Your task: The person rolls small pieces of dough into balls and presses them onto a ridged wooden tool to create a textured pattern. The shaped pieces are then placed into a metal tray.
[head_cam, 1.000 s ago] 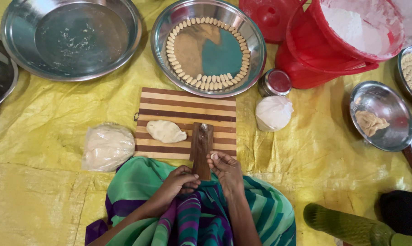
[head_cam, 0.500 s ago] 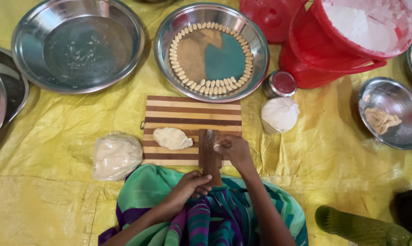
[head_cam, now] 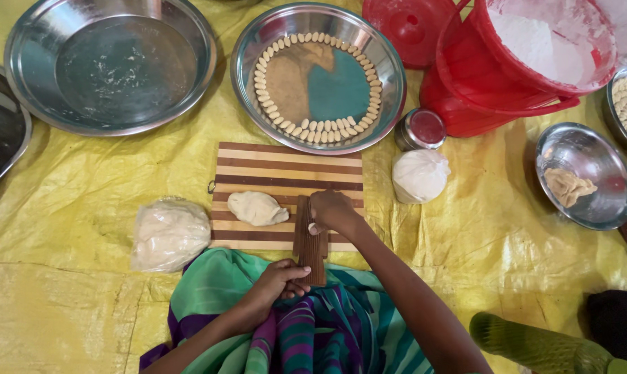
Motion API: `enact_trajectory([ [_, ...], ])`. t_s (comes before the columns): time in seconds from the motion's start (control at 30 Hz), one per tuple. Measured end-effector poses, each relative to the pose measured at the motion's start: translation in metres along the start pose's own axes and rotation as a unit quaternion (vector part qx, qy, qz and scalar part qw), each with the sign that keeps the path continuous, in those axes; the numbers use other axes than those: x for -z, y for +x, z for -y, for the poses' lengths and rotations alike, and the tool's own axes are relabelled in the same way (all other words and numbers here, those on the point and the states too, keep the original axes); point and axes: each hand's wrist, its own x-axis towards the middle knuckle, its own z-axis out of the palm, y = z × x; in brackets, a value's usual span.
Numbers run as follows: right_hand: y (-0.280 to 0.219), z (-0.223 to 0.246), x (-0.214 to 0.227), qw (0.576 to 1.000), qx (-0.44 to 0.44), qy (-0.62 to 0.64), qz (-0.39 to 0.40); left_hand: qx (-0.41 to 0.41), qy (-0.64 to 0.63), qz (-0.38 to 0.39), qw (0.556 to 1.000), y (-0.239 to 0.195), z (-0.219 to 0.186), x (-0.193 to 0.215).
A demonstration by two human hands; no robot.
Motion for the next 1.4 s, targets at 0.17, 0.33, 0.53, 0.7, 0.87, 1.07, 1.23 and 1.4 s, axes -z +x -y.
enact_trajectory([
  [0.17,-0.006,0.011,0.005,0.998,-0.03,-0.048,-0.002,0.009,-0.002,-0.016,1.0,-0.007,-0.004,-0.001],
  [0.33,-0.005,0.017,0.002,0.997,-0.042,-0.054,-0.044,0.003,0.0,-0.021,1.0,-0.012,-0.007,-0.001],
  [0.53,0.02,0.018,0.003,0.992,-0.112,-0.046,-0.023,0.0,0.008,-0.026,1.0,-0.015,-0.01,0.001],
  [0.7,0.03,0.007,-0.003,0.989,-0.089,-0.036,-0.112,-0.002,0.017,-0.035,0.999,-0.026,-0.013,0.0],
  [0.87,0.032,-0.006,-0.003,0.985,-0.125,0.017,-0.115,0.001,0.019,-0.027,0.999,-0.035,-0.019,-0.006],
  [1.07,0.002,-0.036,-0.026,0.938,-0.052,0.269,-0.211,-0.001,-0.007,-0.011,1.0,-0.038,-0.019,-0.004],
  [1.23,-0.024,-0.034,-0.049,0.913,-0.04,0.346,-0.213,0.007,0.003,-0.026,1.0,-0.036,-0.015,0.001],
  [1.4,-0.027,-0.017,-0.057,0.892,-0.024,0.356,-0.276,0.011,0.001,-0.037,0.999,-0.034,-0.009,0.004],
])
